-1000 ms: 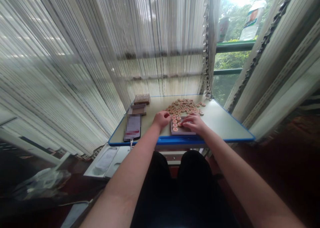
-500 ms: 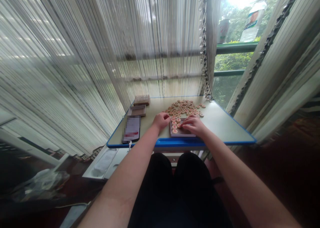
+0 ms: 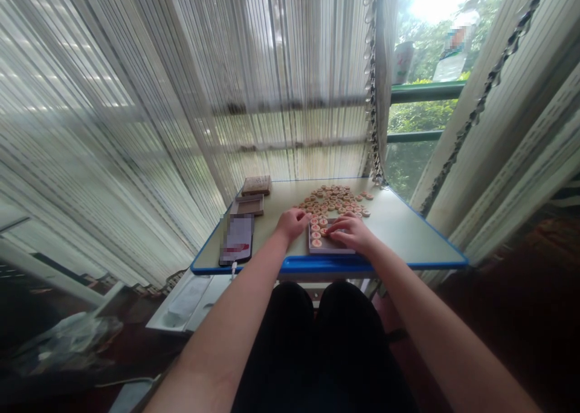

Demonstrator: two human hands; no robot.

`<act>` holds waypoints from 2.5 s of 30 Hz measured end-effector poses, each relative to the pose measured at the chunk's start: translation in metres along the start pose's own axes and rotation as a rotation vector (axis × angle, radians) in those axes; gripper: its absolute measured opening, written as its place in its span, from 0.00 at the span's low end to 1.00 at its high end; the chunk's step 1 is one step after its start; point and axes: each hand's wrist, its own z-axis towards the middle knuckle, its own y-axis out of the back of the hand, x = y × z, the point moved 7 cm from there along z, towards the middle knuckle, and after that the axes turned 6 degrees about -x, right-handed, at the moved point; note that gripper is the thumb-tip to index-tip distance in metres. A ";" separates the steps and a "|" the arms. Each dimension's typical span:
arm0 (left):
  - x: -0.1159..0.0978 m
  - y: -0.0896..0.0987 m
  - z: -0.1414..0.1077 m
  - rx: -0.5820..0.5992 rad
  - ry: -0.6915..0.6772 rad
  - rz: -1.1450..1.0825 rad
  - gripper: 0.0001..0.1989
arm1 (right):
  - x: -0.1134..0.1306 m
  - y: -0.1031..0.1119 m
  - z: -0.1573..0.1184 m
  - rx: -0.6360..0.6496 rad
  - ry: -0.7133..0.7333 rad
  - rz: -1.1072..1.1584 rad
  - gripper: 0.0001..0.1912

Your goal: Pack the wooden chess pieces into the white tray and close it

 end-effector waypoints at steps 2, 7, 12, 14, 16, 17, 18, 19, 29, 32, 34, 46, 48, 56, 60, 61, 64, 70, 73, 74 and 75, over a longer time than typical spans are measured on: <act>0.000 0.000 0.000 0.003 0.001 -0.003 0.17 | 0.001 0.000 0.000 0.002 0.001 -0.001 0.11; 0.001 0.000 0.000 -0.003 -0.002 -0.011 0.18 | 0.001 0.001 0.000 -0.011 -0.001 -0.002 0.10; 0.001 0.000 0.001 -0.002 -0.005 -0.007 0.20 | 0.000 0.003 0.000 -0.048 0.005 -0.009 0.10; 0.001 0.000 0.001 0.000 -0.003 -0.005 0.21 | 0.002 0.005 0.000 -0.072 0.012 -0.004 0.11; 0.001 0.001 0.000 0.001 0.008 -0.003 0.22 | 0.004 0.009 0.000 -0.107 0.018 0.010 0.11; 0.001 0.001 0.000 0.000 0.011 -0.001 0.22 | 0.004 0.011 -0.001 -0.127 0.017 0.018 0.11; 0.001 0.002 0.000 0.001 0.010 0.001 0.22 | 0.005 0.013 -0.001 -0.147 0.013 0.028 0.10; 0.001 0.002 0.000 0.001 0.007 0.004 0.22 | 0.005 0.014 -0.001 -0.163 0.008 0.038 0.10; 0.002 0.001 -0.001 0.011 -0.002 0.022 0.24 | 0.002 0.014 -0.001 -0.176 -0.009 0.056 0.10; 0.001 0.002 -0.002 0.007 -0.005 0.021 0.25 | 0.002 0.014 -0.001 -0.178 -0.024 0.069 0.10; 0.001 0.003 -0.002 0.008 -0.006 0.022 0.25 | 0.002 0.015 -0.001 -0.181 -0.030 0.073 0.11; -0.005 0.006 -0.002 -0.032 -0.038 0.015 0.22 | 0.004 0.016 -0.002 -0.186 -0.035 0.084 0.11; -0.003 0.009 0.001 -0.066 -0.005 -0.004 0.22 | 0.006 0.017 -0.002 -0.193 -0.031 0.095 0.11; -0.009 0.023 0.057 -0.054 -0.084 -0.031 0.11 | -0.013 0.030 0.040 -0.155 -0.217 0.265 0.15; -0.003 0.020 0.100 -0.212 0.022 -0.133 0.09 | -0.029 0.034 0.089 -0.172 -0.225 0.148 0.17; -0.001 0.015 0.109 -0.246 0.049 -0.172 0.09 | -0.034 0.035 0.099 -0.193 -0.209 0.089 0.17; 0.007 -0.008 0.130 -0.292 0.114 -0.250 0.08 | -0.058 0.035 0.113 -0.261 -0.204 -0.065 0.17; 0.016 -0.064 0.155 -0.084 0.158 -0.153 0.09 | -0.099 0.018 0.106 -0.107 -0.217 -0.403 0.15; 0.000 -0.086 0.158 0.143 0.030 -0.074 0.09 | -0.102 0.019 0.106 -0.044 -0.253 -0.470 0.13; -0.007 -0.089 0.156 0.196 -0.027 -0.040 0.09 | -0.101 0.020 0.106 -0.021 -0.268 -0.487 0.12; -0.013 -0.091 0.154 0.235 -0.087 -0.002 0.09 | -0.100 0.021 0.106 0.006 -0.288 -0.499 0.12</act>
